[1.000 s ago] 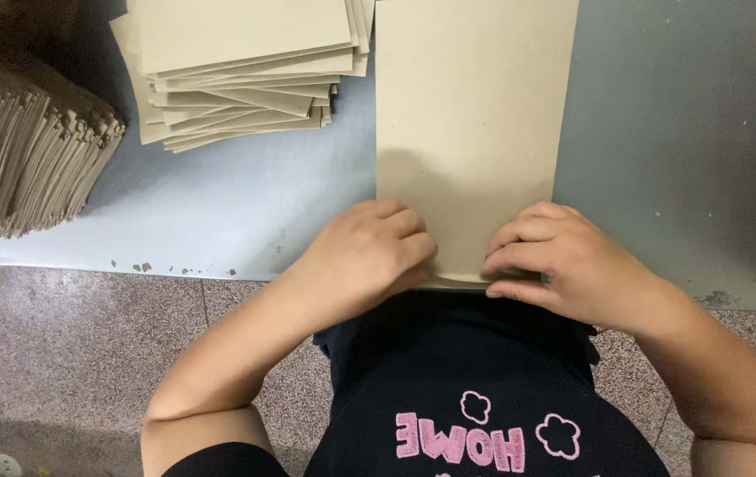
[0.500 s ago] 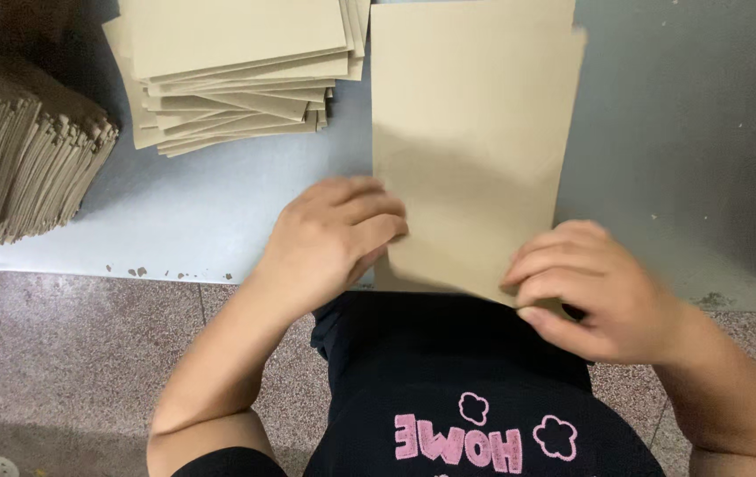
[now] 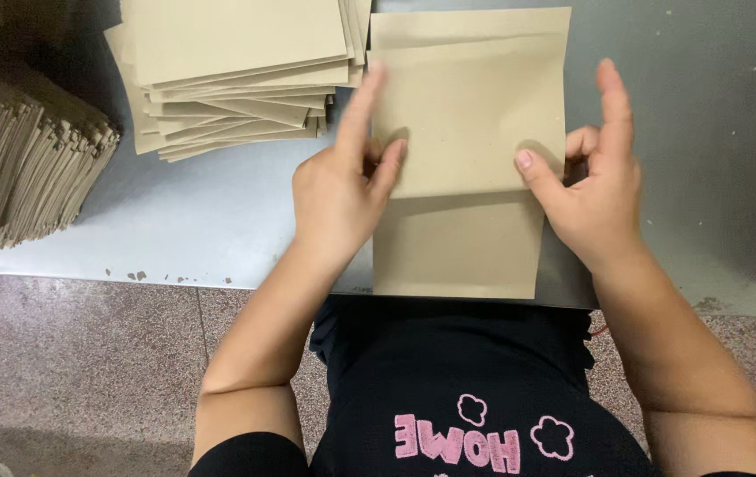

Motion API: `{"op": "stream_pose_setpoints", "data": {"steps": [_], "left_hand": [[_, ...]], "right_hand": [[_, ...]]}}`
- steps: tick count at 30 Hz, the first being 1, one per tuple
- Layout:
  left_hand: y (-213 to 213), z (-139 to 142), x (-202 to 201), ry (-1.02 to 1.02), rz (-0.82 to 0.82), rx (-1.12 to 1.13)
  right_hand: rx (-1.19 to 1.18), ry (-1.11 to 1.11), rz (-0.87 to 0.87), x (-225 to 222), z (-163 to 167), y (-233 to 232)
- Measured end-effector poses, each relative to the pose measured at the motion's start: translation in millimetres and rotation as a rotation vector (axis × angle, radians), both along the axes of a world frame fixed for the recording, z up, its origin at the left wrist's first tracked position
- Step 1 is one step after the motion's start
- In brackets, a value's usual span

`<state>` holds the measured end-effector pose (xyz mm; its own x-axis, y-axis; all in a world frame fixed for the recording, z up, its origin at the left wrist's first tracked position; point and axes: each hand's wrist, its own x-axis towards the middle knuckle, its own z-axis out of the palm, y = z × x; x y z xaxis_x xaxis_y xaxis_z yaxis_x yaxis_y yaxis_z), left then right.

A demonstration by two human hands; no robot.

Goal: The person folds kraft paper sheets in half at a work table, creasing each fold flat by hand and stacking the folded sheets in a pile beside them, taking new sheets one at a time from a stack on the table.

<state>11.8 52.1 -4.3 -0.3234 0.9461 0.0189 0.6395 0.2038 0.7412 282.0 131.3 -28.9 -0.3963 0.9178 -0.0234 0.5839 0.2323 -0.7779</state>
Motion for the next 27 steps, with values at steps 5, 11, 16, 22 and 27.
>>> {"op": "stream_pose_setpoints", "data": {"steps": [5, 11, 16, 22, 27], "left_hand": [[4, -10, 1, 0.051, -0.034, 0.104], [4, -2, 0, 0.218, -0.060, 0.010], [-3, 8, 2, 0.311, -0.159, 0.025], [-16, 14, -14, 0.404, -0.190, -0.006], [-20, 20, -30, 0.457, -0.362, 0.200]], "right_hand": [[0.047, 0.045, 0.071, -9, 12, 4], [0.642, -0.408, 0.160, -25, 46, 1], [0.660, -0.258, 0.595, -53, 47, -18], [0.593, -0.341, 0.470, -10, 39, -20], [0.649, -0.454, 0.335, 23, 47, -22]]}}
